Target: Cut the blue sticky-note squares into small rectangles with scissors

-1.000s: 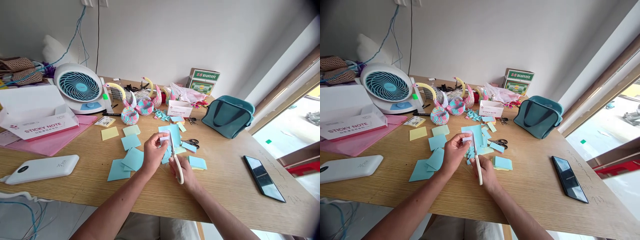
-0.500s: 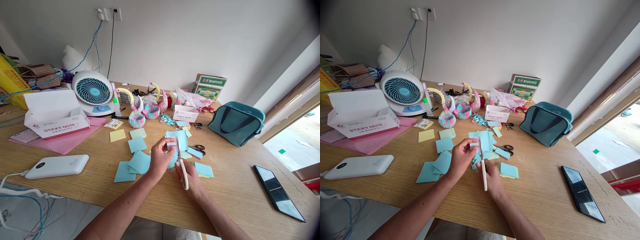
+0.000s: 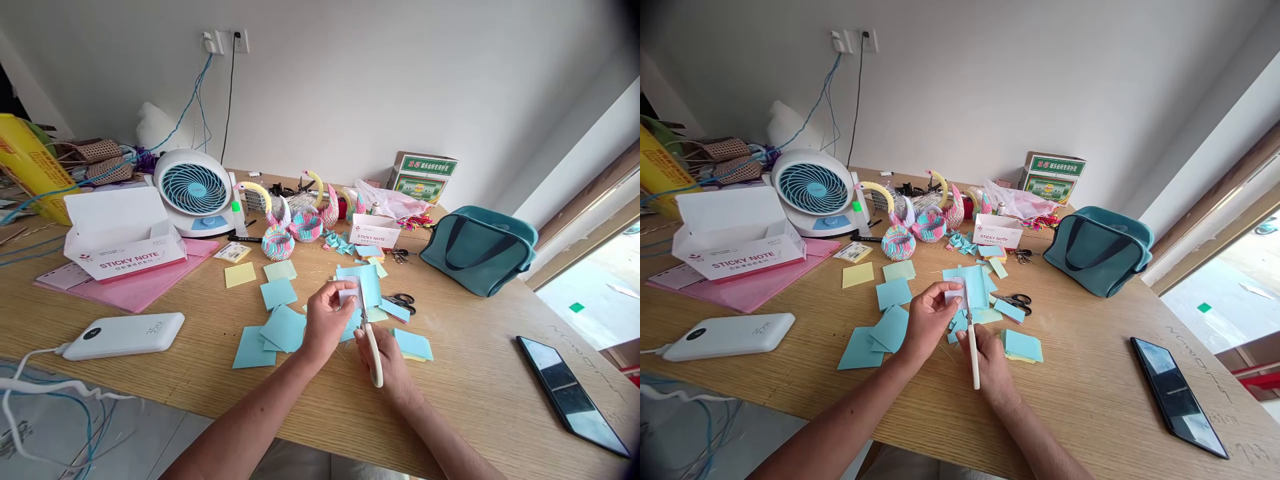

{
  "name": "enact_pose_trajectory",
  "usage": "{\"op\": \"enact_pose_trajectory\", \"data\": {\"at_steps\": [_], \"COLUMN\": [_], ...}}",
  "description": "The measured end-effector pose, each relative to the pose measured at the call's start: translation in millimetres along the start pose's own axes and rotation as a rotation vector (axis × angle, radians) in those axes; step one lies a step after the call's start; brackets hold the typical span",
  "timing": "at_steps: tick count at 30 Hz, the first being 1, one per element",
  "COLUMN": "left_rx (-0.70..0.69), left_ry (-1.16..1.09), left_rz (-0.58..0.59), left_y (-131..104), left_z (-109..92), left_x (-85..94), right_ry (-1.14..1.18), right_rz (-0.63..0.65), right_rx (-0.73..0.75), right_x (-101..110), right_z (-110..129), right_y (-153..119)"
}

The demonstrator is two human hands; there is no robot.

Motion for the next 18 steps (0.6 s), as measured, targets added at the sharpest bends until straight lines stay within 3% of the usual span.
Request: {"op": "enact_pose_trajectory", "data": {"at_steps": [11, 18], "left_rx": [-0.009, -0.086], "left_ry": [-0.005, 0.025], "left_rz": [0.015, -0.014], "left_y": [1.8, 4.7], "left_z": [-0.5, -1.3], "left_x": [0.5, 4.1], "right_ry": [0.029, 0.024], "right_rz": [0.004, 0.011], "right_rx": [0.051, 0.054], "right_x": [-1.6, -1.6], "right_z": [6.6, 3.5], "right_y": [-0.7, 0.0]}}
Point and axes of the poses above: each hand's wrist, its own y-axis towards the middle knuckle, its own x-axis out of the back of the hand, z = x × y, the point moved 5 cm from there along y, towards the middle knuckle, and after that the axes turned 15 degrees about y, right-handed, at the moved point
